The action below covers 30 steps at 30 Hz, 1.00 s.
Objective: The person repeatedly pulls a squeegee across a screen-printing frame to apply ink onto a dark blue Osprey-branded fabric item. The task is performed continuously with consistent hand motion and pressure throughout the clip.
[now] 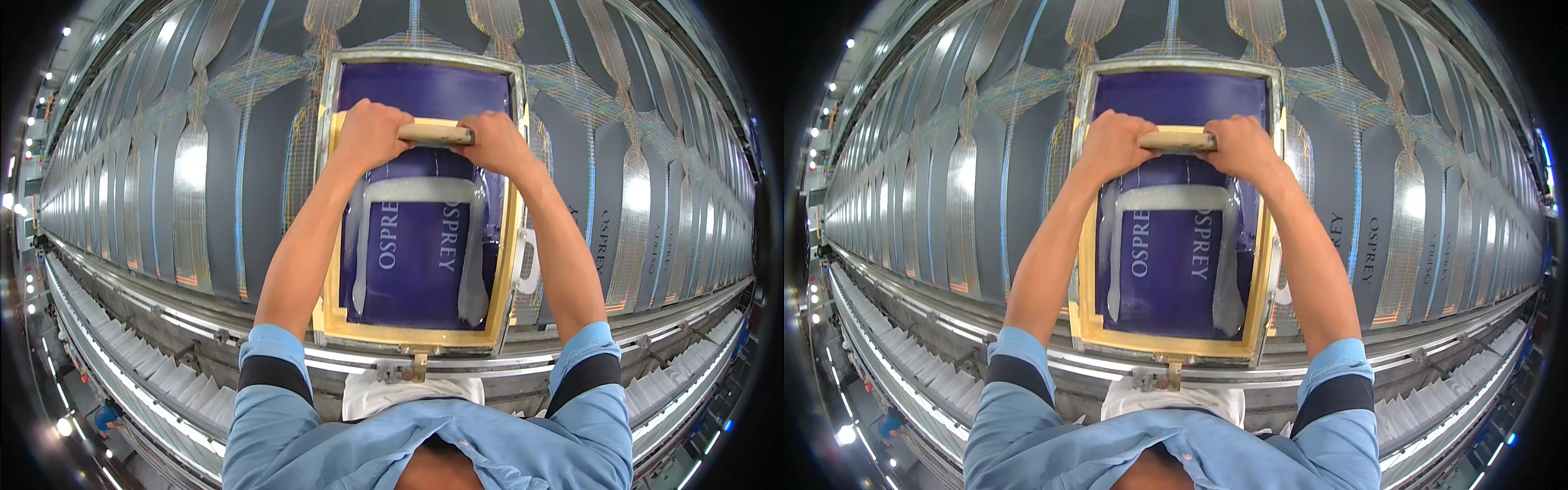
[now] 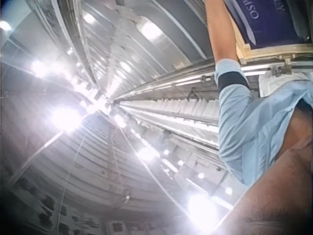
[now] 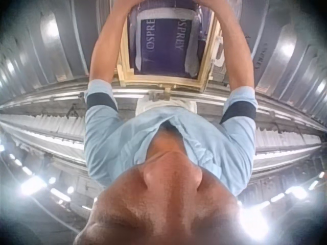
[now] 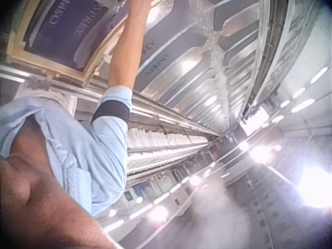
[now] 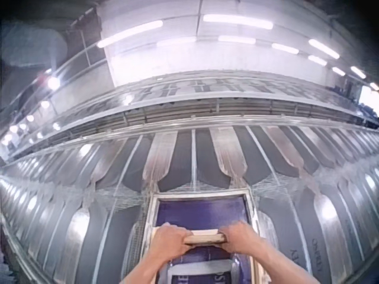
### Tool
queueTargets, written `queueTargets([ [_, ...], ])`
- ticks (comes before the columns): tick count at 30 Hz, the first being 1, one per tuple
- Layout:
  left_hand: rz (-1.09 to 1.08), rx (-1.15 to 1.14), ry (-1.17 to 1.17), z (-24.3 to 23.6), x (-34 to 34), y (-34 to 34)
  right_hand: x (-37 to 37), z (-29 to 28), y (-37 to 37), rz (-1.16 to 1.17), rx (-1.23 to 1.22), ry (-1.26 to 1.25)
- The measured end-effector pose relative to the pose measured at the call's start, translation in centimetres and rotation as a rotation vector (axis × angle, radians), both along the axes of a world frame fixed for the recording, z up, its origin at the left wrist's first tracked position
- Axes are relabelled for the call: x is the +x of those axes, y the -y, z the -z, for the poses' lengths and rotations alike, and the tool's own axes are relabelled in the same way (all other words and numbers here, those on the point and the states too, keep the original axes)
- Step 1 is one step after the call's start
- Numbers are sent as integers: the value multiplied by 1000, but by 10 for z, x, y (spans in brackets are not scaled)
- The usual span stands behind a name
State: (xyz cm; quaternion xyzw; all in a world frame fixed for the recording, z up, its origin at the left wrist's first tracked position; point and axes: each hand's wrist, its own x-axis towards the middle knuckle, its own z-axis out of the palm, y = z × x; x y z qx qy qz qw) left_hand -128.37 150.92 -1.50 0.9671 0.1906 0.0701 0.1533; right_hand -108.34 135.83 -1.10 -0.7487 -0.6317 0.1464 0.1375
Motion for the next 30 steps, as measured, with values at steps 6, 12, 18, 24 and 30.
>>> queueTargets([
  [6,1,-41,-62,4,-51,65,-52,-3,63,-4,-48,6],
  [12,5,-97,16,-4,-168,211,-154,-9,203,-87,-6,-44],
  [18,48,-35,15,-1,-134,162,-122,-26,158,-113,-145,88],
  [24,19,20,-63,-14,-36,52,-38,-32,44,79,-218,-44],
  [30,-30,-14,-97,-6,-30,42,-28,-11,32,53,-176,-84],
])
